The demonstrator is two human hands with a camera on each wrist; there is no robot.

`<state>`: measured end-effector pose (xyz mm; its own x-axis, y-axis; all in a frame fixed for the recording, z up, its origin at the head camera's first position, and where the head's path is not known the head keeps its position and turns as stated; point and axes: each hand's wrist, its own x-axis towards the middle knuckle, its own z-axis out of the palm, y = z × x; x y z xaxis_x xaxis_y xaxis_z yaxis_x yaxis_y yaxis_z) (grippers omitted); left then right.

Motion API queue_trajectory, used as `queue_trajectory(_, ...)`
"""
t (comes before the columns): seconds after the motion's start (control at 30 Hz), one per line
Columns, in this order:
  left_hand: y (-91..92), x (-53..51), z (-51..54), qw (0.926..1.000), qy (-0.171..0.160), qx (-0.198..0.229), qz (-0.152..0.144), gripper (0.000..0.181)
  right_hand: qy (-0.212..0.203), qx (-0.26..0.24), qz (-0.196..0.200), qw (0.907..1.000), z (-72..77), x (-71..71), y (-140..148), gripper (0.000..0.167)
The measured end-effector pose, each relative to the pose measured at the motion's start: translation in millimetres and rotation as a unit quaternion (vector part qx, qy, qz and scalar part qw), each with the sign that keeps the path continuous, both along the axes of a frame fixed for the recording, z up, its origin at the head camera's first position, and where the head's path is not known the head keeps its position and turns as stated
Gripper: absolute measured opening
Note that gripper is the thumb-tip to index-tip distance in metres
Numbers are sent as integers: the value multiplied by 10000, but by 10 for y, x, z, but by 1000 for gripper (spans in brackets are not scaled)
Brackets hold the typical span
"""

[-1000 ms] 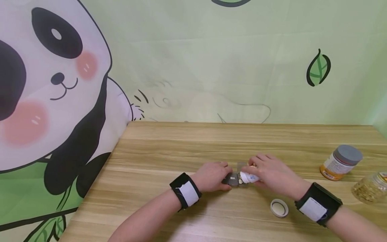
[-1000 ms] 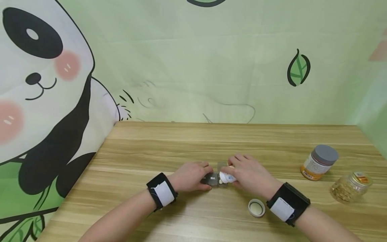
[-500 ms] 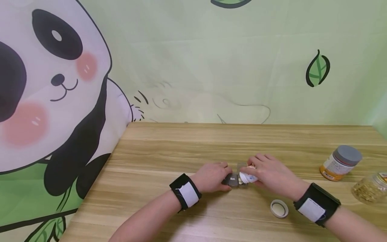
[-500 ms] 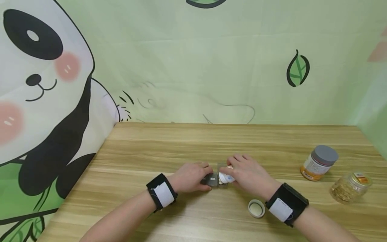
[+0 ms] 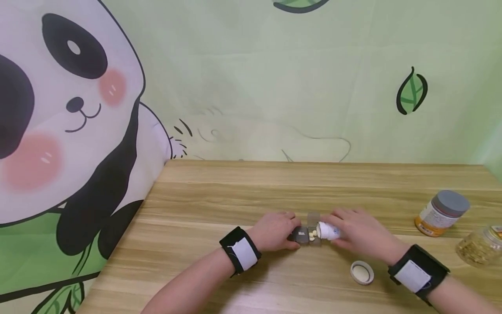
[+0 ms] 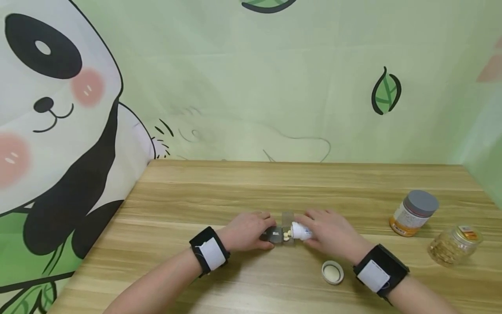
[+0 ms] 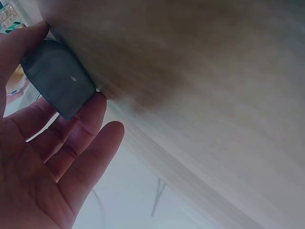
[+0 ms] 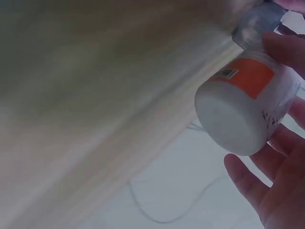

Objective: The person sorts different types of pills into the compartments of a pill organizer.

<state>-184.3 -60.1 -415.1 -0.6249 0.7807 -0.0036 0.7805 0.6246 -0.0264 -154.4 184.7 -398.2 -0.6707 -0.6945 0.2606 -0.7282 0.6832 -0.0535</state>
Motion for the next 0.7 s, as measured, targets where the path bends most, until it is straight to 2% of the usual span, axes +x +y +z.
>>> queue_trajectory(0.1, -1, 1, 2, 10000, -15, -13, 10, 42, -386, -536, -186, 9976, -42, 35, 39, 50)
queue_trajectory(0.17, -2, 1, 6, 10000, -20, -18, 10, 42, -744, -1015, -327, 9915, -50, 64, 66, 49)
queue_trajectory(0.3, -4, 3, 7, 10000, -56, -30, 29, 42, -1485, -1901, -637, 9684, -30, 134, 121, 48)
queue_trajectory(0.4, -6, 6, 10, 9999, -79, -40, 65, 43, -1784, -2270, -793, 9541, -9, 190, 149, 48)
queue_trajectory(0.57, -5, 8, 12, 9999, -93, -67, 115, 43, -2020, -2749, -600, 9381, -30, 291, 162, 51)
queue_trajectory(0.7, 0, 8, 5, 9998, -86, -90, 121, 43, -2695, -3124, -418, 9099, -68, 367, 155, 53)
